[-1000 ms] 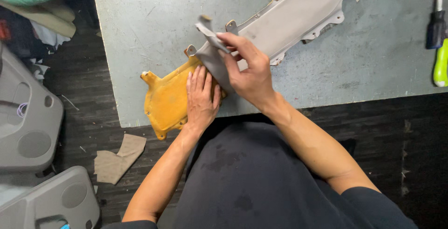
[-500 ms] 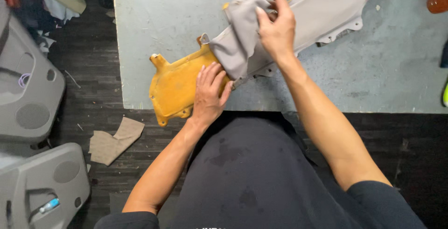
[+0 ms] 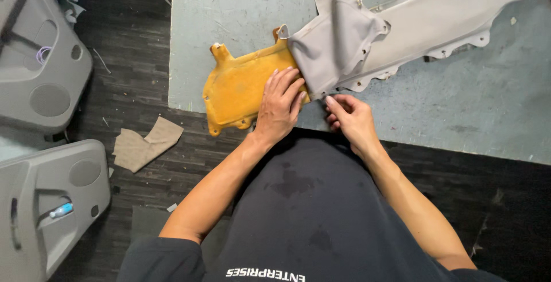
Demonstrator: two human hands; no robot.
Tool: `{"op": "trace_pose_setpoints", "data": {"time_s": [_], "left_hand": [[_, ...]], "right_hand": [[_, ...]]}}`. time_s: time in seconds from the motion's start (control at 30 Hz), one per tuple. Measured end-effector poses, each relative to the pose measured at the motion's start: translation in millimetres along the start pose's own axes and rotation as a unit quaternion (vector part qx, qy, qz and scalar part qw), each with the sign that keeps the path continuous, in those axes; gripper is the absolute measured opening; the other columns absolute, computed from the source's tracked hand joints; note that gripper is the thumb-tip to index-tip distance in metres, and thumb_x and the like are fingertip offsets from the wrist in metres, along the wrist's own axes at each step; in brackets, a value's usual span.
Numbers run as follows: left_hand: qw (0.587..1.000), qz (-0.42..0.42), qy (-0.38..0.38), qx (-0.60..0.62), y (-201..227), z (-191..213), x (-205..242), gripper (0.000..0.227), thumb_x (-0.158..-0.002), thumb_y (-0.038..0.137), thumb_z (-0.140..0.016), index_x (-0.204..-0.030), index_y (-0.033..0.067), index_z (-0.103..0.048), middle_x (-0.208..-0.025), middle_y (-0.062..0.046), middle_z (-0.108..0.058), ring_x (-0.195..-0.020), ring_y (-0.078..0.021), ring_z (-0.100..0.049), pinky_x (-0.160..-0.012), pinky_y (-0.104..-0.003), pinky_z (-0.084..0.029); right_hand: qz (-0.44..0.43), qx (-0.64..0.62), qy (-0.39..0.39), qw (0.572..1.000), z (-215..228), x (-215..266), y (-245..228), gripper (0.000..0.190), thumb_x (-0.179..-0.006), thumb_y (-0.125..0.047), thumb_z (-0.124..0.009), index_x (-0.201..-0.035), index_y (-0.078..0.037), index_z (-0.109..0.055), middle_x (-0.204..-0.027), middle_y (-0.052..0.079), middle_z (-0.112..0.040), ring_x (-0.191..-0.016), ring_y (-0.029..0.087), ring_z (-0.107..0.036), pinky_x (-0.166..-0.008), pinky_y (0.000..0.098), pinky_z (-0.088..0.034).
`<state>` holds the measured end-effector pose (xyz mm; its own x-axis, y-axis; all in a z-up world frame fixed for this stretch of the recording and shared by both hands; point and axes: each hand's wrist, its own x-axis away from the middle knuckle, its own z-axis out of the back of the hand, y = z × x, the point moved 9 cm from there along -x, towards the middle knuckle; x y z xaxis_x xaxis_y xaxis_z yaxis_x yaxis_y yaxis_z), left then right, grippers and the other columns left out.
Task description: The person peels a gray flexible sheet off a yellow plastic panel on a workbench. They use both hands to lift and pull the material away from the surface, revealing the yellow base underneath.
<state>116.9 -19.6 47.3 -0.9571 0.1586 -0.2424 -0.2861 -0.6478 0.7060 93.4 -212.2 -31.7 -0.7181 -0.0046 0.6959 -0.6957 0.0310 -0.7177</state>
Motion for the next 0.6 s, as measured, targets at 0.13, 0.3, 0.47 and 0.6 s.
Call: {"op": "trace_pose_setpoints", "data": {"time_s": [0.13,0.3,0.47,0.6], "left_hand": [[0.999,-0.025,-0.013,-0.017,1,0,0,0.034,-0.096,0.014,-0.071,-0.126,-0.0005,-0.064,-0.141,-0.016,-0.059,-0.141,-0.0332,-0.049,-0.123,-0.052,-0.034],[0.999,-0.031,-0.024,-0.027,0,-1,4,0.037,-0.098,0.017,-0.072,-0.129,-0.0011,-0.064,-0.143,-0.015,-0.059,-0.143,-0.0327,-0.047,-0.124,-0.052,-0.033],[0.998,-0.041,-0.021,-0.034,0,-1,3,0.037,-0.099,0.017,-0.071,-0.131,-0.0004,-0.065,-0.145,-0.015,-0.059,-0.144,-0.0321,-0.048,-0.124,-0.052,-0.033],[0.998,-0.047,-0.019,-0.038,0,0,4,0.039,-0.100,0.018,-0.070,-0.133,0.0006,-0.065,-0.147,-0.014,-0.058,-0.143,-0.0312,-0.048,-0.124,-0.052,-0.034]], "right_hand": [[0.054,-0.017,0.015,0.998,-11,-3,-11,0.021,-0.092,-0.020,-0.077,-0.103,-0.004,-0.071,-0.082,0.001,-0.069,-0.066,0.006,-0.060,-0.055,0.0210,-0.047],[0.113,0.006,0.040,0.993,-14,4,-18,0.016,-0.093,-0.017,-0.079,-0.096,-0.003,-0.071,-0.077,0.000,-0.068,-0.064,0.006,-0.061,-0.056,0.0217,-0.049],[0.135,-0.007,0.086,0.987,-6,3,-19,0.015,-0.092,-0.014,-0.079,-0.096,-0.002,-0.072,-0.077,0.002,-0.070,-0.064,0.007,-0.063,-0.057,0.0230,-0.053],[0.136,-0.026,0.114,0.984,-1,3,-19,0.015,-0.092,-0.013,-0.079,-0.096,0.001,-0.073,-0.078,0.003,-0.070,-0.062,0.010,-0.064,-0.056,0.0249,-0.055]]}}
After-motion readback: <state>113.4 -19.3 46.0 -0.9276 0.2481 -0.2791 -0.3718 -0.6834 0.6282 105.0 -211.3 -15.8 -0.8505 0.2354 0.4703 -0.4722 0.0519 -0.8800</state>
